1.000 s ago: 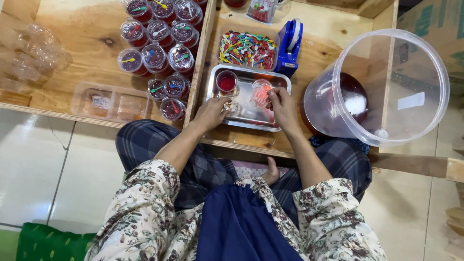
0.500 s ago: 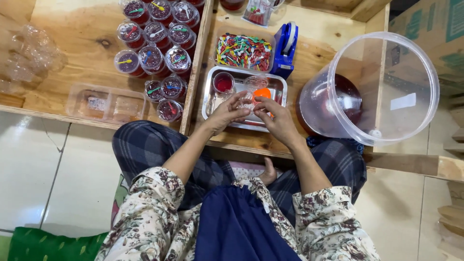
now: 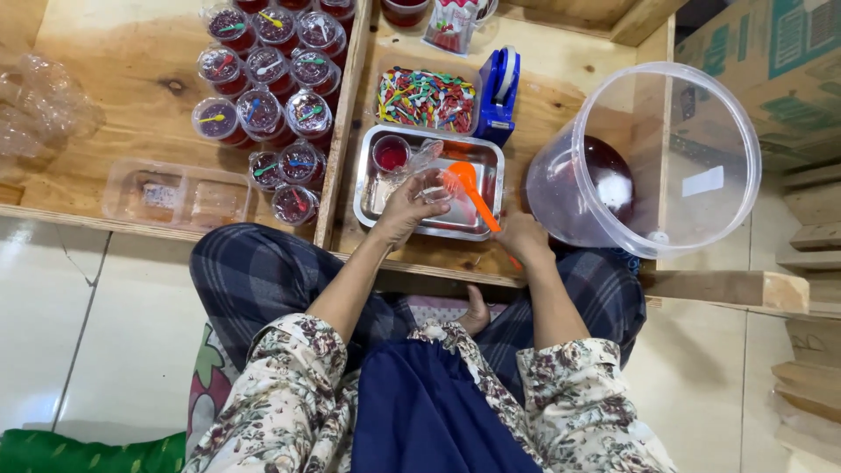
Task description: The person fills small plastic cups with a dark red liquid from a bucket using a ladle and then applies plastic lids to seal each cup by hand.
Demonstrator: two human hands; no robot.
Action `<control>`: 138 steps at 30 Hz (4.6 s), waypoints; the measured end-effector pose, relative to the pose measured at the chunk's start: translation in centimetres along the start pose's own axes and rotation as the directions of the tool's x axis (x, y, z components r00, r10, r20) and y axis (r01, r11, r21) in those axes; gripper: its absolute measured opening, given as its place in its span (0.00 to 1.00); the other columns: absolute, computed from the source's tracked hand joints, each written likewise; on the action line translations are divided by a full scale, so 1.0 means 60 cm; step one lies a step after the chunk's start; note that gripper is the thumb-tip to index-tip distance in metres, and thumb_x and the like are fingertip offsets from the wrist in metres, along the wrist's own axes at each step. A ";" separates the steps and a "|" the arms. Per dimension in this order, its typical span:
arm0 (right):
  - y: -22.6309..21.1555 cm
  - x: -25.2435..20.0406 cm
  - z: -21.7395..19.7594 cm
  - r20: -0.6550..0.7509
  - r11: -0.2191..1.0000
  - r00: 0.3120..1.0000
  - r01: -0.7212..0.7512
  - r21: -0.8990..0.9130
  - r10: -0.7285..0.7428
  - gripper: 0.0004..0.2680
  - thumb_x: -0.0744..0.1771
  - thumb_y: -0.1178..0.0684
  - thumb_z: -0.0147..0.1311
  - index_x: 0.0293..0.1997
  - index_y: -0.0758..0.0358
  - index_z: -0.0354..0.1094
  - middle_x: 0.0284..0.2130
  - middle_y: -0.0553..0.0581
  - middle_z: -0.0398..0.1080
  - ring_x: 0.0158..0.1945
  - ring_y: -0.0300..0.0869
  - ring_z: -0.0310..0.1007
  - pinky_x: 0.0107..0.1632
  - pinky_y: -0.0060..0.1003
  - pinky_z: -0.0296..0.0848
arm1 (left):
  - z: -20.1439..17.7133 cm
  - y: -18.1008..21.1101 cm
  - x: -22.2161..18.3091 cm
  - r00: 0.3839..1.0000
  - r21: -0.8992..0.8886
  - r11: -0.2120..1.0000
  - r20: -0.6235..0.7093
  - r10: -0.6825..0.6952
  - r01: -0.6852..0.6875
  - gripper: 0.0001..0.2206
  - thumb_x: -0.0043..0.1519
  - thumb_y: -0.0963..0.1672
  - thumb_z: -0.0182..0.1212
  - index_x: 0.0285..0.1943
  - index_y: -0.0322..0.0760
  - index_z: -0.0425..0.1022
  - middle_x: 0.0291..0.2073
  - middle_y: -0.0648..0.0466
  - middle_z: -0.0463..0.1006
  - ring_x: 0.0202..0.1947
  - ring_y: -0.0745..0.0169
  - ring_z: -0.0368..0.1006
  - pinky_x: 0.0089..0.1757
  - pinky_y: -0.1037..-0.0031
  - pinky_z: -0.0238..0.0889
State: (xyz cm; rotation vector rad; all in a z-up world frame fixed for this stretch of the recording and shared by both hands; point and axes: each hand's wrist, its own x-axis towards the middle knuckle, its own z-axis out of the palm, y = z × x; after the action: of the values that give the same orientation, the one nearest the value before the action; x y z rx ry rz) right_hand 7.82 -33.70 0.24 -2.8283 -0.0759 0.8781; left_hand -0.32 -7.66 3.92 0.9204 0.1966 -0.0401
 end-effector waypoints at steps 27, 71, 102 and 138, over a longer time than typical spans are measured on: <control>0.081 -0.347 -0.339 -0.843 0.989 0.537 0.130 0.071 -0.010 0.14 0.67 0.52 0.63 0.60 0.45 0.73 0.41 0.56 0.71 0.45 0.56 0.74 0.51 0.56 0.73 | 0.093 -0.007 0.007 0.992 0.381 0.924 -0.123 0.030 0.019 0.37 0.49 0.44 0.81 0.69 0.41 0.67 0.59 0.46 0.69 0.65 0.53 0.62 0.60 0.62 0.60; 0.068 -0.054 -0.319 -0.092 0.962 0.985 0.123 -0.245 -0.149 0.08 0.64 0.61 0.52 0.39 0.75 0.77 0.32 0.74 0.77 0.39 0.66 0.80 0.43 0.61 0.77 | 0.105 -0.061 -0.010 0.985 0.425 0.900 -0.170 -0.029 0.100 0.39 0.46 0.44 0.82 0.69 0.46 0.68 0.58 0.49 0.73 0.64 0.59 0.64 0.58 0.70 0.58; 0.087 0.045 -0.311 -0.279 0.895 0.930 0.101 -0.435 -0.240 0.08 0.65 0.62 0.51 0.37 0.69 0.80 0.30 0.70 0.78 0.39 0.63 0.81 0.41 0.59 0.79 | 0.093 -0.045 -0.021 0.982 0.412 0.904 -0.182 -0.043 0.116 0.39 0.47 0.44 0.81 0.70 0.46 0.67 0.60 0.45 0.72 0.65 0.55 0.64 0.58 0.68 0.57; 0.142 -0.020 -0.298 -0.245 0.898 0.945 0.094 -0.429 -0.216 0.08 0.64 0.57 0.55 0.40 0.63 0.80 0.33 0.68 0.79 0.42 0.62 0.81 0.45 0.59 0.78 | 0.069 -0.103 -0.009 0.985 0.306 0.949 -0.169 -0.021 0.073 0.39 0.45 0.41 0.82 0.69 0.41 0.68 0.63 0.44 0.70 0.63 0.57 0.65 0.57 0.70 0.65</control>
State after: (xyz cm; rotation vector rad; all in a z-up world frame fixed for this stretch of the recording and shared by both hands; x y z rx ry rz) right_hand 16.90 -44.97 13.80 -3.2464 -0.4999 0.4476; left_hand -0.98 -14.73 1.61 1.2360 0.3733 -0.0406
